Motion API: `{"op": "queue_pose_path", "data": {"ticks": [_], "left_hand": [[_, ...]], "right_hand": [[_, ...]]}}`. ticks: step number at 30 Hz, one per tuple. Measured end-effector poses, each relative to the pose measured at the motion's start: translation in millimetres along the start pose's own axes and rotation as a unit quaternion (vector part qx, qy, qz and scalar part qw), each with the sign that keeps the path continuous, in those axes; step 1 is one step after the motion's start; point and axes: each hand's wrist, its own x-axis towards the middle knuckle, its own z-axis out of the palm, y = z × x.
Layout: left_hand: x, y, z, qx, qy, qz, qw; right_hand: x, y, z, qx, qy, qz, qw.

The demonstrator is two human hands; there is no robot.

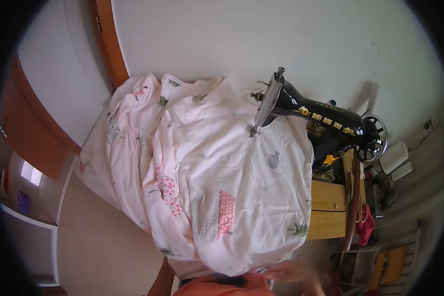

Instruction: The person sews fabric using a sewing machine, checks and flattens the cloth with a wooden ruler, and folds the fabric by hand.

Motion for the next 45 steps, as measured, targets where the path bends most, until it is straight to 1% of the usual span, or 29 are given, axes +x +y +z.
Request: {"op": "queue_pose_path", "data": {"ticks": [1, 2, 4, 6, 8, 9, 11, 14, 17, 19, 21, 22, 24, 26, 27, 28, 30, 32, 33, 34, 36, 38, 39, 42, 43, 45], "left_hand": [[-11.8, 7.0, -9.2, -0.019, -0.018, 0.013, 1.0], [-29.9, 13.1, -19.2, -0.038, -0.041, 0.024, 0.998], [-72.9, 26.8, -34.9, -0.077, -0.081, 0.063, 0.992], [-113.7, 35.4, -35.8, -0.103, -0.101, 0.109, 0.983], [-146.5, 47.0, -26.4, -0.114, -0.109, 0.169, 0.973], [-187.1, 64.0, 12.3, -0.064, -0.039, 0.247, 0.966], [-221.1, 86.3, 21.8, -0.053, -0.022, 0.303, 0.951], [-271.3, 134.9, 33.6, -0.023, -0.026, 0.4, 0.916], [-316.7, 199.9, 63.9, 0.022, -0.045, 0.498, 0.866], [-340.6, 246.3, 92.1, 0.051, -0.074, 0.553, 0.828], [-355.7, 289.7, 125.5, 0.074, -0.109, 0.596, 0.792], [-360.4, 315.9, 142.1, 0.088, -0.124, 0.614, 0.774], [-362.4, 357.7, 173.7, 0.118, -0.15, 0.637, 0.747], [-353.8, 395.4, 203.2, 0.162, -0.167, 0.644, 0.729], [-341.2, 413.6, 218.4, 0.187, -0.171, 0.638, 0.727], [-323.5, 432.3, 233.7, 0.221, -0.164, 0.626, 0.73], [-263.6, 458.1, 261.1, 0.309, -0.137, 0.581, 0.74], [-190.5, 464.5, 282.1, 0.399, -0.099, 0.529, 0.742], [-156.5, 462.7, 289.4, 0.437, -0.082, 0.511, 0.736], [-129.2, 457.0, 294.8, 0.466, -0.067, 0.501, 0.726], [-90.3, 448.8, 300.5, 0.495, -0.047, 0.514, 0.699], [-72.4, 441.0, 302.5, 0.502, -0.038, 0.542, 0.672], [-67.6, 437.4, 301.2, 0.503, -0.033, 0.555, 0.661], [-64.5, 431.7, 292.5, 0.506, -0.011, 0.59, 0.629], [-64.2, 430.2, 287.2, 0.508, -0.001, 0.598, 0.62], [-62.4, 428.4, 273.9, 0.506, 0.022, 0.609, 0.61]], "right_hand": [[27.0, 34.7, 15.6, -0.128, 0.063, -0.053, 0.988], [52.2, 67.4, 28.5, -0.254, 0.124, -0.105, 0.954], [92.1, 106.3, 39.0, -0.09, 0.187, -0.085, 0.975], [138.6, 124.8, 40.4, 0.077, 0.238, -0.032, 0.968], [178.1, 124.0, 44.3, 0.125, 0.264, -0.02, 0.956], [186.9, 119.8, 46.7, 0.134, 0.271, -0.018, 0.953], [180.4, 108.7, 53.1, 0.144, 0.271, -0.031, 0.951], [122.4, 75.9, 57.1, 0.163, 0.248, -0.094, 0.95], [80.7, 6.6, 56.4, 0.171, 0.232, -0.221, 0.932], [60.3, -45.7, 52.1, 0.188, 0.22, -0.326, 0.9], [45.6, -96.9, 44.8, 0.217, 0.207, -0.423, 0.855], [39.9, -119.8, 40.9, 0.235, 0.199, -0.463, 0.831], [33.2, -156.9, 34.9, 0.273, 0.177, -0.511, 0.796], [36.3, -186.5, 27.7, 0.245, 0.159, -0.486, 0.824], [34.4, -198.0, 18.3, 0.153, 0.15, -0.423, 0.88], [50.3, -204.3, 24.9, 0.185, 0.171, -0.443, 0.86], [68.7, -199.4, 16.8, 0.136, 0.172, -0.427, 0.877], [84.5, -190.3, 0.4, 0.095, 0.162, -0.396, 0.899], [79.4, -191.5, -7.2, 0.056, 0.221, -0.393, 0.891], [81.9, -186.9, -17.5, 0.021, 0.306, -0.434, 0.847], [89.4, -176.2, -43.0, -0.055, 0.459, -0.497, 0.734], [100.9, -170.7, -74.0, -0.089, 0.595, -0.406, 0.688], [108.0, -166.7, -82.5, -0.068, 0.612, -0.321, 0.72], [118.6, -163.8, -87.8, -0.194, 0.599, -0.258, 0.733], [118.7, -164.2, -84.8, -0.182, 0.585, -0.23, 0.756], [119.9, -174.4, -81.4, -0.163, 0.594, -0.164, 0.771]]}}
